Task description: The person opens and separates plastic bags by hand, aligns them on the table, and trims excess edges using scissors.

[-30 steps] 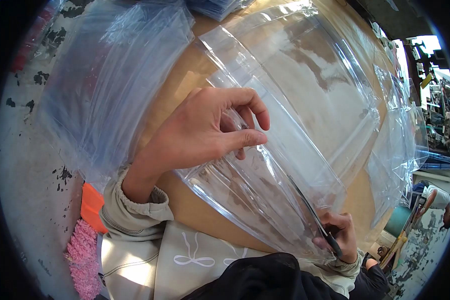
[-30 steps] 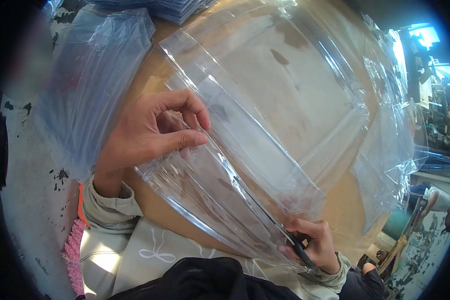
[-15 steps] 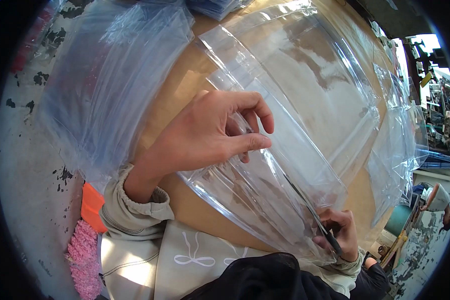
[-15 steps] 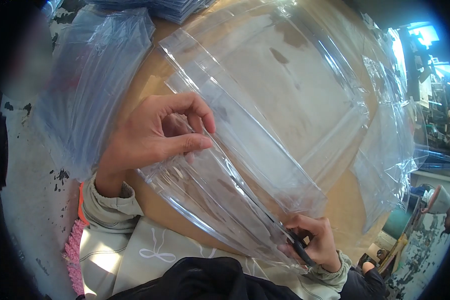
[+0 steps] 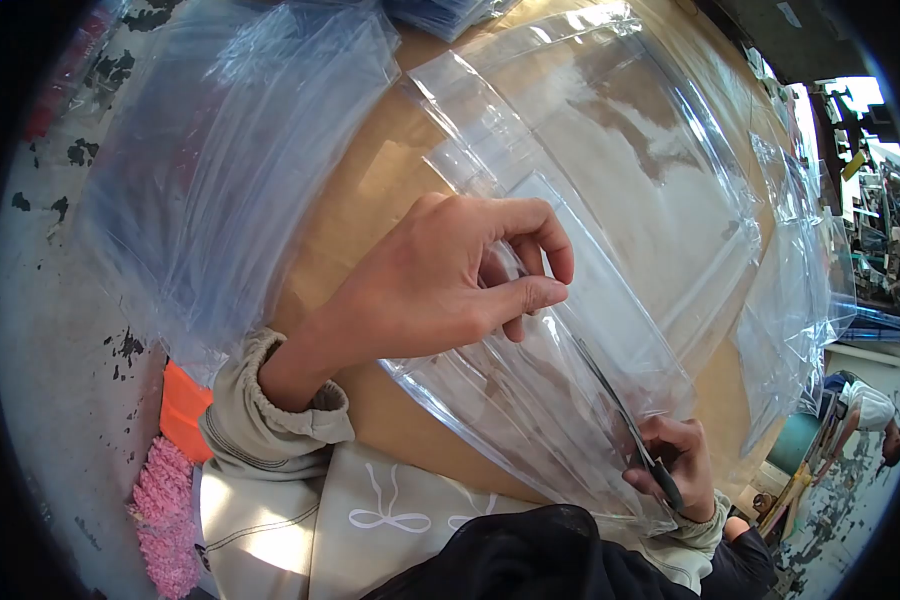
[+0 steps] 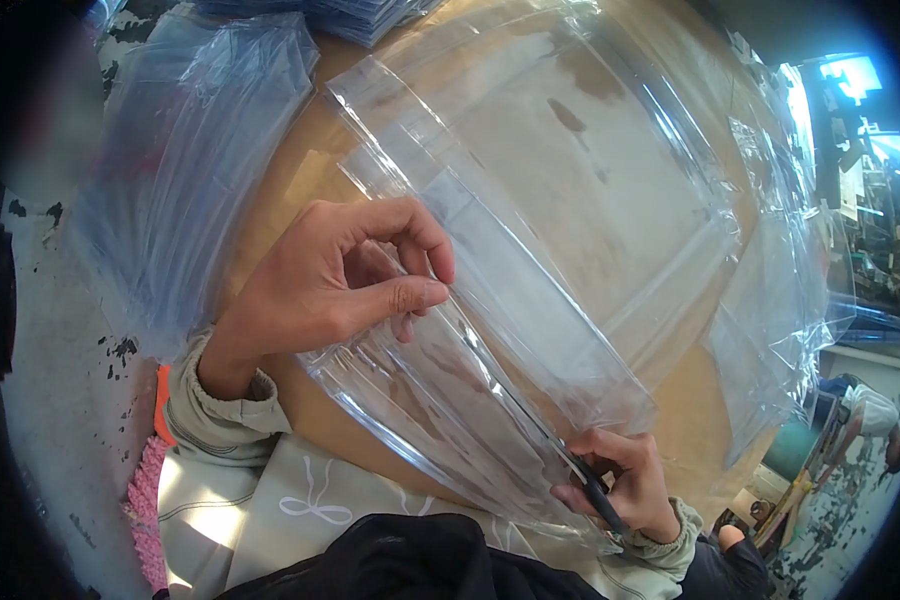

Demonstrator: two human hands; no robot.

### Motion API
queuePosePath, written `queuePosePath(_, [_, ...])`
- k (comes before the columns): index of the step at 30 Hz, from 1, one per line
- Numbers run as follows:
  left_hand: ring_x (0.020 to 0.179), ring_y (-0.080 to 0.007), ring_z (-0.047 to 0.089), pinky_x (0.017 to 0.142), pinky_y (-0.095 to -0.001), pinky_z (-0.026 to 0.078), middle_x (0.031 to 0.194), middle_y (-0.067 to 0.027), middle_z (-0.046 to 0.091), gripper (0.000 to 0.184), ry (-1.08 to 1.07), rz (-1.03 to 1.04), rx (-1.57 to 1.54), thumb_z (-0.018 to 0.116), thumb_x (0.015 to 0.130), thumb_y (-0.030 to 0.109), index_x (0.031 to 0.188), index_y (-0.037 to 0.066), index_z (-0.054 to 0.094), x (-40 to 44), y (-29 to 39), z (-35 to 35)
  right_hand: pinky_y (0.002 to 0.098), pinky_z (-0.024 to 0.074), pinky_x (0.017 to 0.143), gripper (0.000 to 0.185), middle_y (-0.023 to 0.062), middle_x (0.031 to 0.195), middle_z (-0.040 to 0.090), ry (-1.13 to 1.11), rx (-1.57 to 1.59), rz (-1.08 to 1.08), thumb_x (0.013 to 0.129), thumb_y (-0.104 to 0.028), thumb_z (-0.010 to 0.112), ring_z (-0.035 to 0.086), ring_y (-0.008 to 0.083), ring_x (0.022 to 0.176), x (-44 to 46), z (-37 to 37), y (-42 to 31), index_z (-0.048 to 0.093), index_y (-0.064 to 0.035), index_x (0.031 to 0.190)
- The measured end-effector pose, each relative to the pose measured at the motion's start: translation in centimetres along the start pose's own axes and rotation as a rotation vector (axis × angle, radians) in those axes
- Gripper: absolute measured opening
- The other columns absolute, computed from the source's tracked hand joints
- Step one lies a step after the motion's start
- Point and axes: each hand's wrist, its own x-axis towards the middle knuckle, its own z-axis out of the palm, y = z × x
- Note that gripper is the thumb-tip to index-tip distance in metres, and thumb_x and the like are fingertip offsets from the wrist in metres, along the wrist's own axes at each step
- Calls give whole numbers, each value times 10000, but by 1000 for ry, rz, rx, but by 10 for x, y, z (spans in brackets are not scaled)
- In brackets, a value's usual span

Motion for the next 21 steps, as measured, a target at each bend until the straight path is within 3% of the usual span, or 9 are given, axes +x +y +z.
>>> queuePosePath(15, [618,-75,609,559,-199,478,700,-35,595,93,25,-38,-23,617,849,3,938,-13,591,0,1,0,217,301,446,315,8,566,490,21,-40,20,679,-181,811,428,60,479,-3,0,0,621,13,838])
queuePosePath(21, [682,-96,634,623,-210,487,736,-68,624,188,135,159,136,590,863,8,1046,-8,551,-3,-3,-2,212,283,442,280,0,608,521,74,98,59,684,-128,789,422,36,502,-4,-1,-4,616,31,836])
